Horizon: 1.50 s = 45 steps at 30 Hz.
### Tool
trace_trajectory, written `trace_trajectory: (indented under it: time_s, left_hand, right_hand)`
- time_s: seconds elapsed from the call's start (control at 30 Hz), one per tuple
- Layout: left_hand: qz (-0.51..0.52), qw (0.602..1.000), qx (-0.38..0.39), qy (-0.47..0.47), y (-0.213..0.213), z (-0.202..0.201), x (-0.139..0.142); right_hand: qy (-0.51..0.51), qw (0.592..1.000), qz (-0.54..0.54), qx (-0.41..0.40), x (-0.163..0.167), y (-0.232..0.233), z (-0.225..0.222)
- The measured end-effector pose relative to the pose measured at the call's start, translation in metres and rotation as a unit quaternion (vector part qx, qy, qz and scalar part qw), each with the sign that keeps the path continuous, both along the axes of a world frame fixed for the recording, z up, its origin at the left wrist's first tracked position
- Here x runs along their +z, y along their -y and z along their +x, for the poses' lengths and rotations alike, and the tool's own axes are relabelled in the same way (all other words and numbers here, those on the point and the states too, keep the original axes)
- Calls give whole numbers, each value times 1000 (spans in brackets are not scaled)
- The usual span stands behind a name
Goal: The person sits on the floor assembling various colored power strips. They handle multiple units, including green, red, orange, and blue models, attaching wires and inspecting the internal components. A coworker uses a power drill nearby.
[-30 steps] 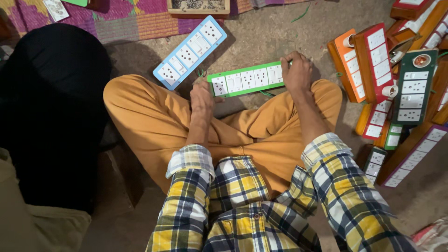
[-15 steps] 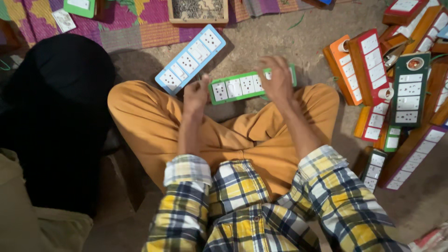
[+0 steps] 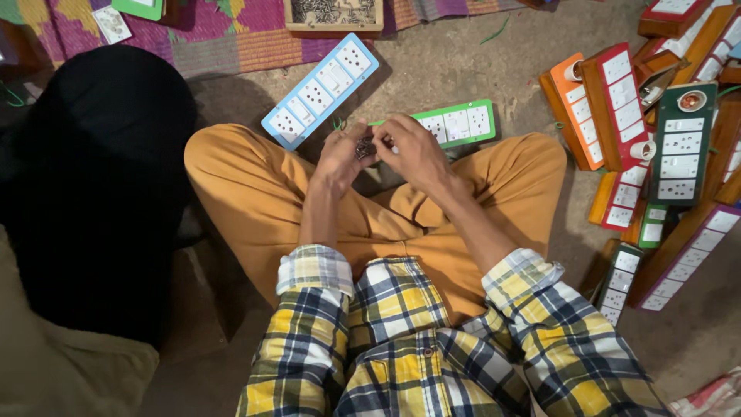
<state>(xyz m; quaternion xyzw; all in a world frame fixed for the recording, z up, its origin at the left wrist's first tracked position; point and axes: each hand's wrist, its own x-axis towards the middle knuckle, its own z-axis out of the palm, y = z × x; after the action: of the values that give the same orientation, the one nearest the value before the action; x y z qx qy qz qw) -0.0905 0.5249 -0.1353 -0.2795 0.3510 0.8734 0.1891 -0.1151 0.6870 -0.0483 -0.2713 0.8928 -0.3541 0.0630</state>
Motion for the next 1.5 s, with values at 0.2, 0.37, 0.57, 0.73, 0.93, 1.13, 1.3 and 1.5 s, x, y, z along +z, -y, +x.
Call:
trace_trajectory:
  time_s: [0.2,0.37,0.57,0.73,0.93,1.13,1.3,1.5]
  left_hand:
    - [-270,962,-44,28,3,1,3]
    - [-350,933,27,82,11,-4,11]
    - [-358,933,3,-28,11,2,10]
    - [-606,760,-165,-164,11,7,3]
    - [-708,601,-314,-197,4,7,1]
    - [-691,655,-264,-157,6,12,7]
    - [-655,694,-261,-144,13,11,8]
    - [-658,688,-272,-142,16,8,1]
  right_hand:
    - [134,983,-79,-100,-33,-16,-5]
    - [188,975,-9,-116,-67,-29,6]
    - [210,972,11,-107,-91,-28,16]
    - [193,979,26,-65,-97,-33,16]
    - [187,981,25,-43,-100,-34,20]
    - [129,991,32,-4,-93,-25,25]
    - [71,997,36,-13,-91,-14,36]
    - [43,998,46,-31,-91,-8,44]
